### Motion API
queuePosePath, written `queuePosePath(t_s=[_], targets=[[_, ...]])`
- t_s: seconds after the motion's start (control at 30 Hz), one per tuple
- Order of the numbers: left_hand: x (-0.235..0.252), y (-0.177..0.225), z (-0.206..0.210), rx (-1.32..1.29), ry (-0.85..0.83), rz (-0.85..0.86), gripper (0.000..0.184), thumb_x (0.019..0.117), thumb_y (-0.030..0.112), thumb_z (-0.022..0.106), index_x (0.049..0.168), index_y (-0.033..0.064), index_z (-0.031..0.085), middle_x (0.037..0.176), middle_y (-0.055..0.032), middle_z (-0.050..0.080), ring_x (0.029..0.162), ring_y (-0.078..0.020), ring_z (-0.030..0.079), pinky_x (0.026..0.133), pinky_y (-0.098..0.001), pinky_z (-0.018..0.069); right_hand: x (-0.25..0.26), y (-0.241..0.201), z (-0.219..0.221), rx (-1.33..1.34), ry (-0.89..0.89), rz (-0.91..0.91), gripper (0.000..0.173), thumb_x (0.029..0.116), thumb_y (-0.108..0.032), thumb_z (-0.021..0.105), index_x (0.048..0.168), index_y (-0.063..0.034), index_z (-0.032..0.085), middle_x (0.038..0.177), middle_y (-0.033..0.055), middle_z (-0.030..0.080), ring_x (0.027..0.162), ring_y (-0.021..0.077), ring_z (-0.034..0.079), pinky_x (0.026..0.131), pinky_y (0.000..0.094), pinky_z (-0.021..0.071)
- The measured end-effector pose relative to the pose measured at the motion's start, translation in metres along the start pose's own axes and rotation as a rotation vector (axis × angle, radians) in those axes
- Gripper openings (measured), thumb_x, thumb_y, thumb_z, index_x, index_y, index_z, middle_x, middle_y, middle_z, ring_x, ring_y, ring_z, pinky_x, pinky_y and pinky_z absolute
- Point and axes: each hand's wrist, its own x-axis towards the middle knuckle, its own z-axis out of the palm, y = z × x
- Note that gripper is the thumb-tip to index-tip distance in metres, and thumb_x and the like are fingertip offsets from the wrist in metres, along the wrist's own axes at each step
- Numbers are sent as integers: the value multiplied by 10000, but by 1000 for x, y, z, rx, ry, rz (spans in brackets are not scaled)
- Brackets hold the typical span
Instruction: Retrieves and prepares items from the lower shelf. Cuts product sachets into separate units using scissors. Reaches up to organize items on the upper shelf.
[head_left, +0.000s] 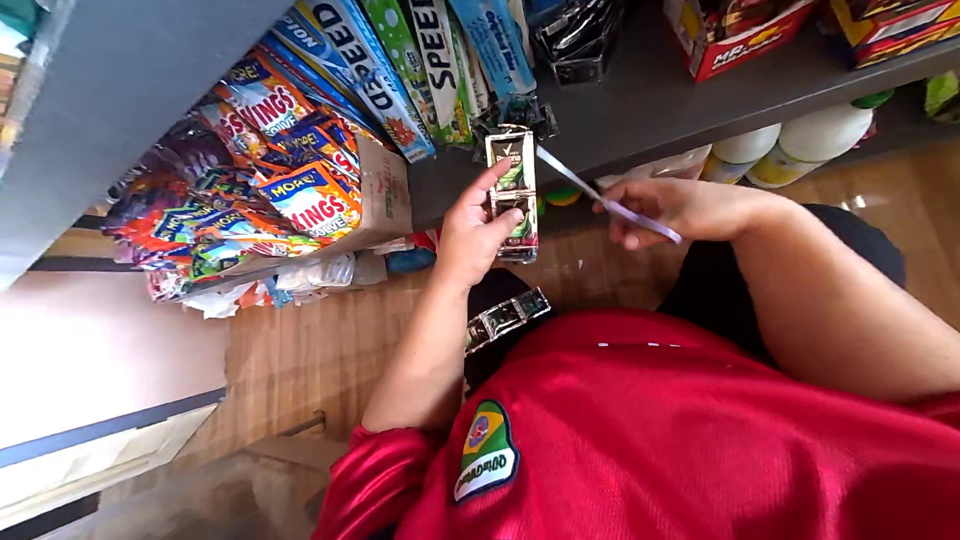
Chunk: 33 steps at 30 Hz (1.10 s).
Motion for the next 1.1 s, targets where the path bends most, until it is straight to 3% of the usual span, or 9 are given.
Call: queuePosePath(t_s=[0.13,0.37,0.43,0.53,1.1], targets=[[-3,4,-11,43,-33,-40,641,856,-131,613,1461,56,517,1412,-92,587,1131,-141,659,933,-329,577,-2,-3,-5,-94,-161,156,457,862,-65,769,1279,-28,586,898,59,656,746,105,611,697,276,532],[-8,7,-2,50,-202,-56,622,853,-165,608,1444,0,512,1388,-90,609,1037,-91,691,884,-273,593,0,3,0,12,-215,68,422,849,-53,722,1251,-27,595,883,19,656,735,41,613,671,195,526],[-8,5,-1,64,-230,-44,620,851,-159,617,1444,-13,512,1396,-96,606,1085,-98,677,918,-277,580,1,4,2,28,-228,64,408,856,-60,714,1244,-27,592,858,4,649,709,24,601,646,178,511],[-7,3,0,82,-243,-37,618,847,-152,625,1441,-20,517,1420,-103,585,1139,-101,653,954,-273,561,3,5,4,44,-231,65,404,848,-83,705,1232,-30,593,818,-16,643,676,9,582,627,168,494],[-4,2,2,100,-269,-60,609,850,-147,635,1434,-10,530,1412,-112,583,1138,-118,657,943,-290,573,6,7,4,70,-240,85,400,853,-62,712,1235,-30,596,805,-17,647,660,5,582,613,160,492]])
